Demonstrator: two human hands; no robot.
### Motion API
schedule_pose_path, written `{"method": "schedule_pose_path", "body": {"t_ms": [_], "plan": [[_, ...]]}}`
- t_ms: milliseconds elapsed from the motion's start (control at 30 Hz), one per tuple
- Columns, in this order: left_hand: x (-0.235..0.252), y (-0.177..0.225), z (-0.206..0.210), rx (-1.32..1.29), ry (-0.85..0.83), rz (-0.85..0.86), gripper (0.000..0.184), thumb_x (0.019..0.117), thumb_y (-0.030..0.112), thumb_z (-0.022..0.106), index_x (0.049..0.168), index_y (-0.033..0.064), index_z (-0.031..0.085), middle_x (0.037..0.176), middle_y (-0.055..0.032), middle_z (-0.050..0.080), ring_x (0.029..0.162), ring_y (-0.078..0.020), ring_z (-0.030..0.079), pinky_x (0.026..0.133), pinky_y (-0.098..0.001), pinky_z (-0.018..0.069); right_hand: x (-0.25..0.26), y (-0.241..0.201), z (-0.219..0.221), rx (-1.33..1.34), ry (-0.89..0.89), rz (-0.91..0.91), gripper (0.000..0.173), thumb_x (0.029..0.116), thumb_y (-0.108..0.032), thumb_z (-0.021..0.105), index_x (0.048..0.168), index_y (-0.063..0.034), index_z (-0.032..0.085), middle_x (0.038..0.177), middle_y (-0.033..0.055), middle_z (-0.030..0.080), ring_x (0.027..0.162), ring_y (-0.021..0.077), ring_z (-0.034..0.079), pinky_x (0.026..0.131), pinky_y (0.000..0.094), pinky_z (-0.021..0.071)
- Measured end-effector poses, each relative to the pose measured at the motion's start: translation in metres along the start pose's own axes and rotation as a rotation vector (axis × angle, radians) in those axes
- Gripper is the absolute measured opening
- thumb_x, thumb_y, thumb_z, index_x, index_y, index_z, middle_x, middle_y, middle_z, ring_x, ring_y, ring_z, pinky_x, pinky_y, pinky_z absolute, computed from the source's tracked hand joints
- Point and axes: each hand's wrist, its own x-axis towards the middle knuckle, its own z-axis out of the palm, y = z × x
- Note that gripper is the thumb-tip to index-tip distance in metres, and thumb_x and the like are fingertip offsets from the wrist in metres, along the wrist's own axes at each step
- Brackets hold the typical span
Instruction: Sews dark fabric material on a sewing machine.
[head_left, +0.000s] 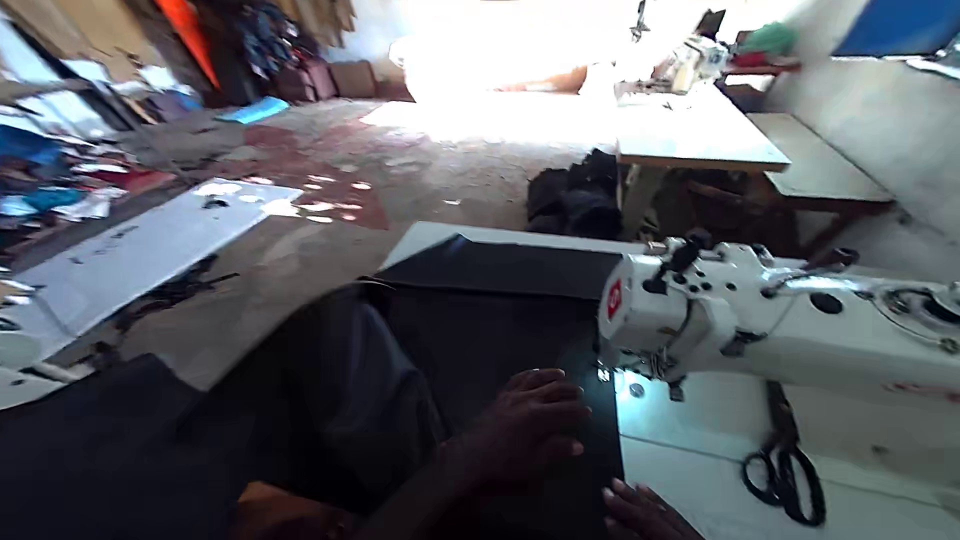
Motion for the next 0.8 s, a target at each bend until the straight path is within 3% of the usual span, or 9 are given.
{"method": "schedule_pose_path", "body": {"t_ms": [100,233,533,800], "plan": [[-0.008,-0.012,0.046,0.024,-0.009,0.105,0.045,0.1032,0.056,0.049,0.137,0.0308,0.066,0.155,0.0089,0.050,0.154,-0.0182,0.030,0.126,-0.0619,0.0153,0.000,-0.008,-0.003,-0.104,-0.010,-0.023,0.032,0.1042,-0.006,0.052,0.129,-0.0147,0.069,0.146,0.0036,0.060,0.144,0.0210,0.048,0.122,0.0450,0.0384],[-0.011,-0.023,0.052,0.103,0.039,0.130,0.046,0.1012,0.060,0.049,0.136,0.0357,0.066,0.158,0.0130,0.046,0.156,-0.0210,0.025,0.123,-0.0715,0.0087,-0.002,-0.012,0.006,-0.128,0.087,-0.039,0.031,0.1022,-0.003,0.052,0.124,-0.0140,0.071,0.143,0.0034,0.063,0.140,0.0212,0.053,0.120,0.0446,0.0417],[-0.001,-0.033,0.043,0.123,0.017,0.160,0.048,0.1013,0.061,0.046,0.137,0.0350,0.066,0.156,0.0098,0.049,0.154,-0.0252,0.031,0.120,-0.0752,0.0101,0.021,-0.011,0.001,-0.117,0.133,-0.006,0.025,0.1029,-0.005,0.052,0.112,-0.0142,0.074,0.123,0.0020,0.074,0.124,0.0158,0.066,0.111,0.0374,0.0512],[0.034,-0.065,0.031,0.104,0.041,0.200,0.048,0.1005,0.061,0.048,0.135,0.0335,0.068,0.153,0.0098,0.053,0.152,-0.0236,0.035,0.120,-0.0751,0.0105,0.058,0.010,-0.005,-0.144,0.179,0.022,0.018,0.0980,-0.005,0.061,0.102,-0.0107,0.078,0.117,0.0023,0.076,0.121,0.0143,0.067,0.109,0.0340,0.0526]]}}
